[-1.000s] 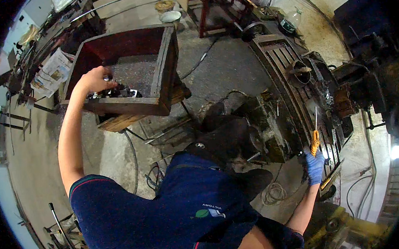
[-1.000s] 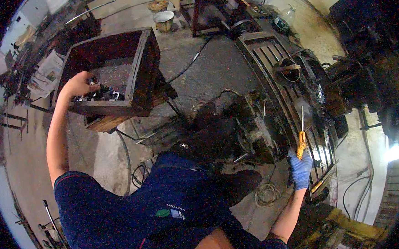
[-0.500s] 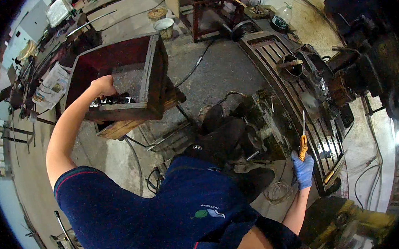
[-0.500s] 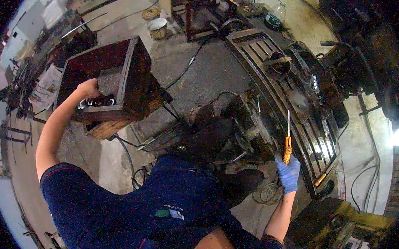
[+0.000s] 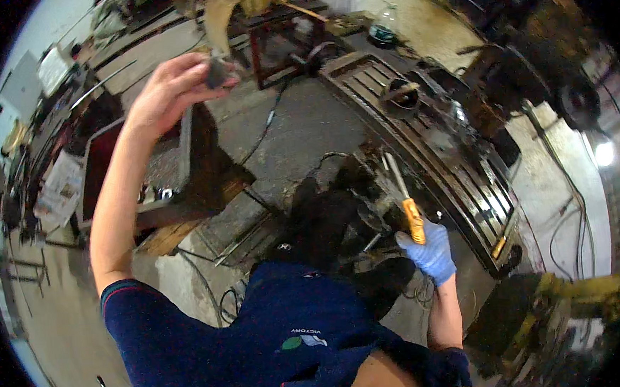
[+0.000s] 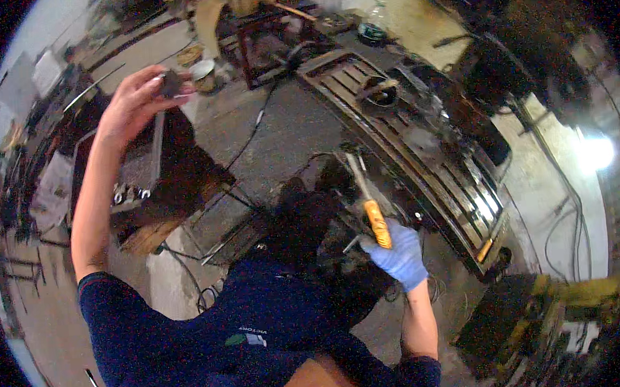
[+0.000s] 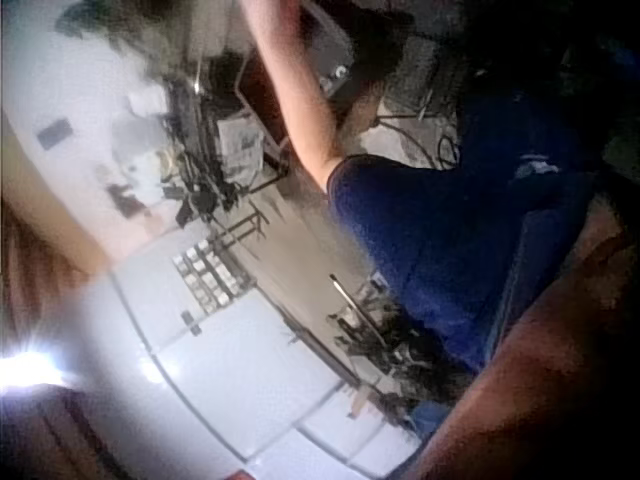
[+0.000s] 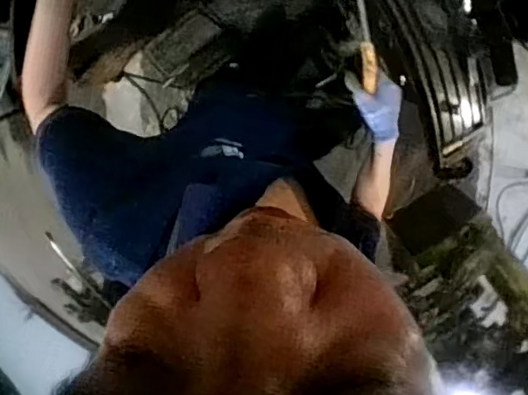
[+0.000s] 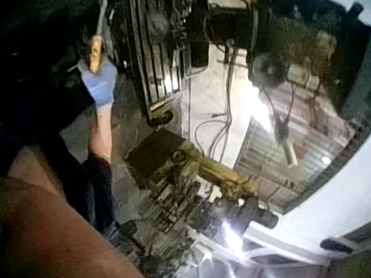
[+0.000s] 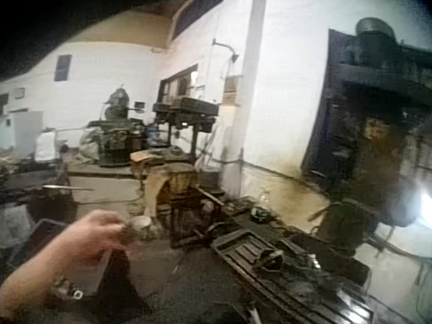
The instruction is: The person adjusts metal parts on a milling machine table and uses a screwdriver to tighten components. They rotate a long handle to move the machine table and reach into a box of small parts.
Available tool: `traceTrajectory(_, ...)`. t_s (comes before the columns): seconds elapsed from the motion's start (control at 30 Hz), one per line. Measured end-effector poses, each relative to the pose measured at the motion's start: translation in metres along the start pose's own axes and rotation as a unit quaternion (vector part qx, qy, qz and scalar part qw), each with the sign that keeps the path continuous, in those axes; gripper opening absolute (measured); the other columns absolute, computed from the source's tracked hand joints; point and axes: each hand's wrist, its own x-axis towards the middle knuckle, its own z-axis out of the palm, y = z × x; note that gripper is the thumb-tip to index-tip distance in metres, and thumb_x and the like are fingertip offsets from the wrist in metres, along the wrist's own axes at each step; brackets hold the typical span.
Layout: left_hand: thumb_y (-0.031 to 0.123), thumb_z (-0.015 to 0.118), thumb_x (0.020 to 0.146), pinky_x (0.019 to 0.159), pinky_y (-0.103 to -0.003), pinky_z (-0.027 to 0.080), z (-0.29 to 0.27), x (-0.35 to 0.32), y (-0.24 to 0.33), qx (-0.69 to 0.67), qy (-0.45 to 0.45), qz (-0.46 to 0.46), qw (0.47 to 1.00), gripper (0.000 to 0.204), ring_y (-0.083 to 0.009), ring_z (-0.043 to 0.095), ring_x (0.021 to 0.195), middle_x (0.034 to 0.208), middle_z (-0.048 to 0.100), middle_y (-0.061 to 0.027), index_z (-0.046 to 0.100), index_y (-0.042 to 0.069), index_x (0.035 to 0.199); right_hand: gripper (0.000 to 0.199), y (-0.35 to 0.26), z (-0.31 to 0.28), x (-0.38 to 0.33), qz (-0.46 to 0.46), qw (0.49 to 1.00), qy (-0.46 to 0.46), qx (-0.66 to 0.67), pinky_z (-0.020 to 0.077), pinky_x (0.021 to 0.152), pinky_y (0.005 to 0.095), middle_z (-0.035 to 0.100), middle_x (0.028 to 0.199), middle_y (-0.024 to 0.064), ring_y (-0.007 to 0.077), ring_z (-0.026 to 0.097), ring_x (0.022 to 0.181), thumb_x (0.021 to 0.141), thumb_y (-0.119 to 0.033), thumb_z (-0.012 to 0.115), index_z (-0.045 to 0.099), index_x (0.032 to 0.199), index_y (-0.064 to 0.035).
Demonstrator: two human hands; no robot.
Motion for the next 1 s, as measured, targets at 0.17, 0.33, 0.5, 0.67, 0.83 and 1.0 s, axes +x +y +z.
traceTrajectory(0.17, 0.023, 0.060, 0.082, 0.076, -0.036, 0.050, 0.156, 0.091, -0.046, -0.127, -0.251, 0.007, 0.960, 0.024, -0.0259, 0.060, 0.089, 0.097, 0.061, -0.0161, 0.051, 0.005, 0.095, 0.040, -0.021, -0.021, -0.004, -0.045, 0.997, 0.035, -0.043, 0.0459, 0.061, 0.0398, 0.059, 0.076, 0.0202, 0.0374, 0.058, 0.072, 0.070, -0.040, 0.065, 0.059, 0.090, -0.0057)
traceTrajectory(0.33, 0.025, 0.057, 0.087, 0.062, -0.035, 0.056, 0.271, 0.110, -0.126, -0.227, -0.209, -0.187, 0.933, 0.025, -0.0123, 0.054, 0.056, 0.080, 0.053, -0.0019, 0.050, 0.004, 0.097, 0.044, 0.010, -0.045, -0.026, 0.065, 0.996, 0.047, -0.050, 0.0453, 0.061, 0.0431, 0.058, 0.073, 0.0230, 0.0390, 0.058, 0.071, 0.071, -0.045, 0.062, 0.060, 0.086, -0.0038)
traceTrajectory(0.5, 0.024, 0.056, 0.087, 0.056, -0.040, 0.055, 0.316, 0.089, -0.223, -0.304, -0.208, -0.305, 0.878, 0.022, -0.0153, 0.054, 0.052, 0.079, 0.055, -0.0041, 0.049, 0.009, 0.101, 0.049, 0.064, -0.033, -0.052, 0.113, 0.991, 0.052, -0.051, 0.0456, 0.062, 0.0440, 0.059, 0.069, 0.0224, 0.0389, 0.058, 0.068, 0.071, -0.052, 0.059, 0.061, 0.077, -0.0030)
traceTrajectory(0.67, 0.017, 0.056, 0.087, 0.061, -0.038, 0.056, 0.322, 0.098, -0.230, -0.188, -0.237, -0.313, 0.900, 0.019, -0.0157, 0.056, 0.054, 0.079, 0.057, -0.0045, 0.051, 0.003, 0.099, 0.048, 0.078, -0.025, -0.053, 0.126, 0.983, -0.027, -0.133, 0.0465, 0.062, 0.0433, 0.059, 0.069, 0.0211, 0.0376, 0.058, 0.066, 0.072, -0.052, 0.057, 0.062, 0.072, -0.0043)
traceTrajectory(0.83, 0.004, 0.055, 0.082, 0.052, -0.024, 0.050, 0.323, 0.141, -0.218, 0.007, -0.283, -0.185, 0.941, 0.016, -0.0110, 0.058, 0.061, 0.081, 0.061, -0.0068, 0.058, -0.002, 0.097, 0.039, 0.093, -0.044, -0.038, 0.122, 0.991, 0.013, -0.049, 0.0467, 0.059, 0.0395, 0.060, 0.066, 0.0172, 0.0314, 0.060, 0.061, 0.073, -0.048, 0.061, 0.064, 0.079, -0.0091)
traceTrajectory(1.0, 0.000, 0.057, 0.065, 0.078, -0.043, 0.045, 0.374, 0.203, -0.199, 0.367, -0.257, 0.297, 0.843, 0.033, -0.0375, 0.056, 0.088, 0.089, 0.060, -0.0209, 0.056, 0.000, 0.098, 0.031, 0.130, -0.070, -0.005, 0.120, 0.947, 0.189, 0.230, 0.0456, 0.064, 0.0245, 0.066, 0.076, 0.0034, 0.0065, 0.057, 0.070, 0.073, -0.026, 0.071, 0.065, 0.092, -0.0021)
